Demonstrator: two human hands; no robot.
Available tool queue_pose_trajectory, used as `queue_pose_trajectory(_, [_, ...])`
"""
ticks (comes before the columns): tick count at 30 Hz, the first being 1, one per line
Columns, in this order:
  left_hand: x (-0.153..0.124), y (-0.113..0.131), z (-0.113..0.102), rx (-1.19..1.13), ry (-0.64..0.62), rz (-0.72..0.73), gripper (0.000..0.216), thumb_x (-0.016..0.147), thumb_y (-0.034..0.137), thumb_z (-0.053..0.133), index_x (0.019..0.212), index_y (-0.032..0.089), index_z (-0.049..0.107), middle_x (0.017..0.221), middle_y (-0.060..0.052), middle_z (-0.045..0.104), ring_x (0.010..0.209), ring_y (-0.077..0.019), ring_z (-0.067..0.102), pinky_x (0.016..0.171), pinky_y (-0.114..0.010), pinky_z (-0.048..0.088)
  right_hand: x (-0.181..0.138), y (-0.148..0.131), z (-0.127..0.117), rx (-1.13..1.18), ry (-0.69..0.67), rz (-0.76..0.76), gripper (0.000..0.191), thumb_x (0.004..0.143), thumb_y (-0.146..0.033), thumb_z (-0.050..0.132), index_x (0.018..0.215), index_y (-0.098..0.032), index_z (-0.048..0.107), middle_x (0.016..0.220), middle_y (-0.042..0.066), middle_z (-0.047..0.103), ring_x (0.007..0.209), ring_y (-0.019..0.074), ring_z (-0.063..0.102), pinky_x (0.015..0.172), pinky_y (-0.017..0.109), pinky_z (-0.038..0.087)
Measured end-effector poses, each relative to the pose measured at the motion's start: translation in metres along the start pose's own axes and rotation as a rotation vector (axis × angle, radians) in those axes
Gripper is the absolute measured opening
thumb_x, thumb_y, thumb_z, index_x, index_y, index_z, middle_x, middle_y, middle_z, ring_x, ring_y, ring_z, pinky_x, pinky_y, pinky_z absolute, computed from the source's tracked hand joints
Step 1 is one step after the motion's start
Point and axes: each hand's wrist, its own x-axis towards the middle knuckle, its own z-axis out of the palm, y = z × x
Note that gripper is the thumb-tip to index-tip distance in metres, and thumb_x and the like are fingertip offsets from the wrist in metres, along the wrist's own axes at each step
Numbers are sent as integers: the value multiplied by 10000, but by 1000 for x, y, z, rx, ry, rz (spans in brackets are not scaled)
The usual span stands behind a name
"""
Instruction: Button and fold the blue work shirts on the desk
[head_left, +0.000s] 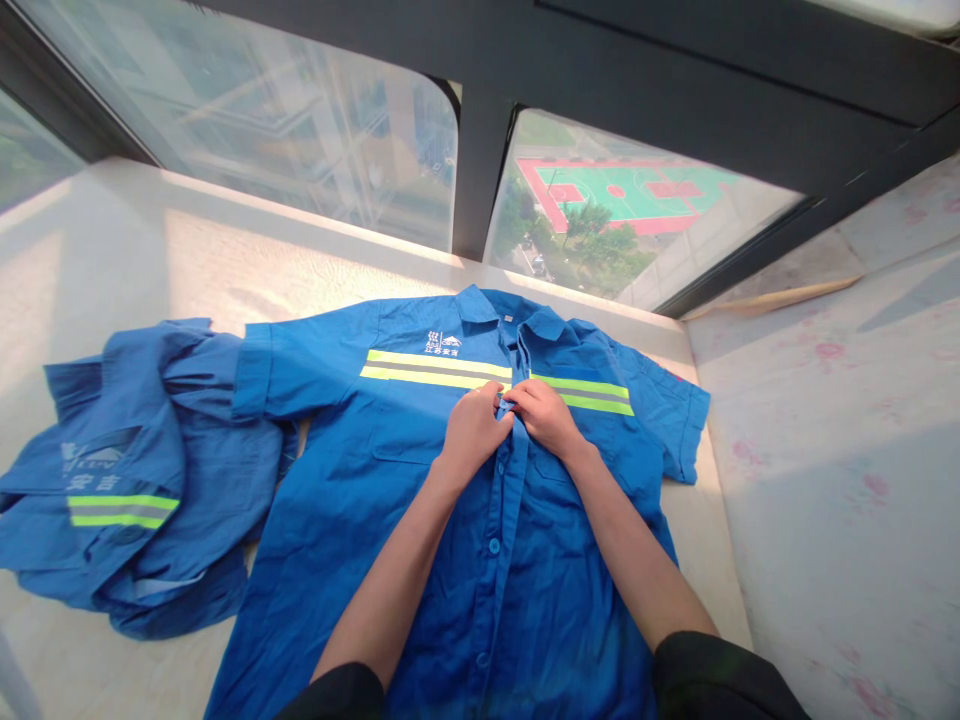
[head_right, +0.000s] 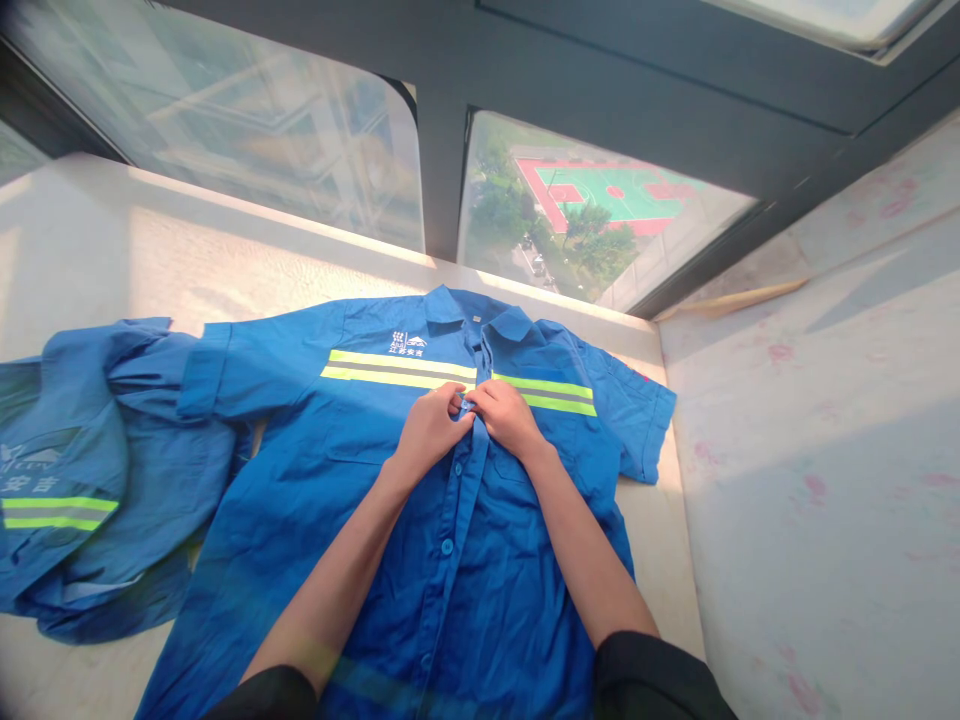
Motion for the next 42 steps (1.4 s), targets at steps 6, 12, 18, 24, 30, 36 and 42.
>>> queue_pose_trajectory(6, [-6,2,9,101,29,-20,245,844,193,577,1083,208,627,951,-66,701,920,-220,635,826,-299,458,0,1,0,1,-21,9,248,978,-205,456,1012,-199,701,903,104,642,858,242,560,770,361,448])
queue_pose_trajectory(12, [-9,2,14,71,64,-49,241,841,170,557,1068,208,630,945,-58,696,925,-211,630,825,-291,455,5,10,-5,69,-65,-52,237,966,-154,487,983,-221,714,886,76,667,840,209,577,755,317,438])
queue_pose_trajectory(18, [-10,-2,17,-15,114,-56,210,811,143,563,996,202,644,908,-44,708,867,-195,644,790,-287,463,17,15,-18,145,-177,-121,282,955,-102,461,942,-208,721,851,60,686,795,182,588,706,284,431])
queue_pose_trajectory(24, [-8,-5,13,-147,102,-106,212,803,129,569,981,209,651,870,-28,725,829,-176,670,762,-264,485,22,17,-24,177,-238,-152,302,952,-111,428,938,-208,714,840,62,676,779,180,587,693,285,427])
queue_pose_trajectory(30, [-7,-6,12,-144,99,-78,216,806,122,553,972,206,663,874,-36,733,823,-177,676,767,-266,495,22,13,-21,16,-278,-137,263,916,-76,438,885,-182,678,831,71,633,800,202,540,698,298,369])
queue_pose_trajectory(36, [-6,-9,13,-203,107,-45,223,792,121,556,978,188,659,840,-37,717,776,-169,667,734,-266,508,26,-3,-21,-192,-384,22,171,888,-106,483,906,-176,638,903,86,623,870,232,524,708,318,331])
queue_pose_trajectory(42, [-3,-12,9,-369,88,-37,287,739,100,600,1010,177,658,791,-9,702,690,-139,652,691,-245,518,32,-13,-22,-265,-452,121,148,902,-116,467,893,-184,599,946,87,610,904,241,523,700,324,331])
